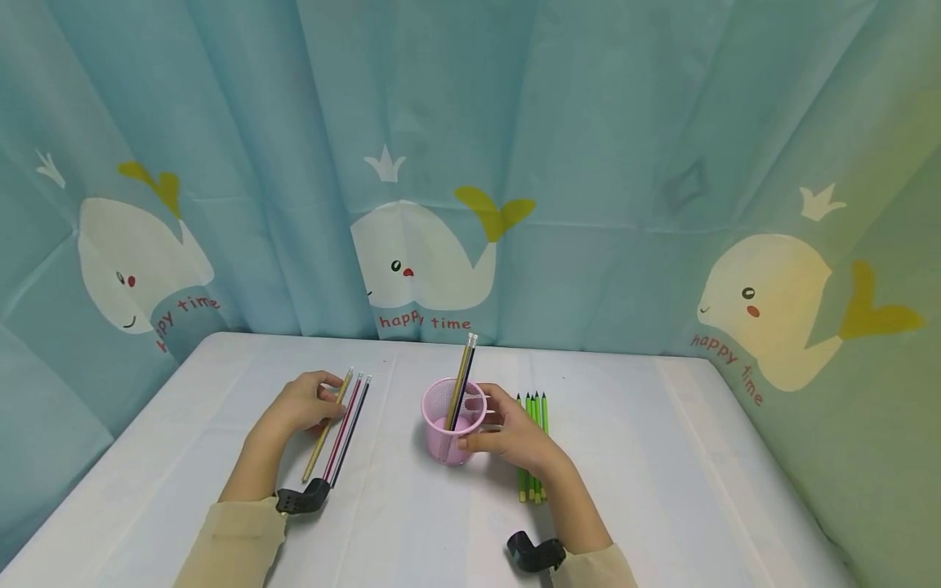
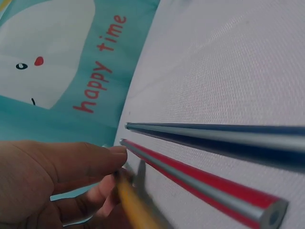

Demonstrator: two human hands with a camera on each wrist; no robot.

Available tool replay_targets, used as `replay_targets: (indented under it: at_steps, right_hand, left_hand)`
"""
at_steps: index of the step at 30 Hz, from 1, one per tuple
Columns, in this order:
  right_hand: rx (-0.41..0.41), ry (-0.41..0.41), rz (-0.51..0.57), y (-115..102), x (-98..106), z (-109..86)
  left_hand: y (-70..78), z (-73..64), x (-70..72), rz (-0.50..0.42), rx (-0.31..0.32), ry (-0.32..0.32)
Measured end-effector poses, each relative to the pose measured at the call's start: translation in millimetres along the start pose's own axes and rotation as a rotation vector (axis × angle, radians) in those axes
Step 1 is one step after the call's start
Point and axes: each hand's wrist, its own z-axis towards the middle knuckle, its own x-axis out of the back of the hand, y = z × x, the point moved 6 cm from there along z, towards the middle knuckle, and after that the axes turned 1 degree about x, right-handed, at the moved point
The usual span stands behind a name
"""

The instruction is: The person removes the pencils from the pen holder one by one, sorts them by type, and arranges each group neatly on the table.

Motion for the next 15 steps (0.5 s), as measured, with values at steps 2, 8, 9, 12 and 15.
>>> replay_targets:
  at_steps: [2,8,9,12,15]
  right_hand:
    - [0.001,0.0,0.001,0.4,0.1,-0.2]
    - [0.006,-0.001,-0.003,0.9,0.2,-0.3]
    - [0.006,-0.002,-0.005,0.7,0.2,-0.3]
    - [0.004,-0.002,-0.007,0.2,0.1,-0.1]
    - [0.004,0.0,-0.011,-0.3,0.3,-0.4]
  left_hand:
    - [0.1,0.3,-0.4,-0.007,-0.001,-0.001]
    - [-0.4,0.8,-1.9,-0.016,-0.004,-0.006]
    - [-0.5,1.0,-2.0,-0.013,-0.002,-0.006]
    - [-0.2,1.3,-1.6,0.004,-0.005,0.0]
    - [1.3,1.5,-0.9,0.019,-0.01,0.008]
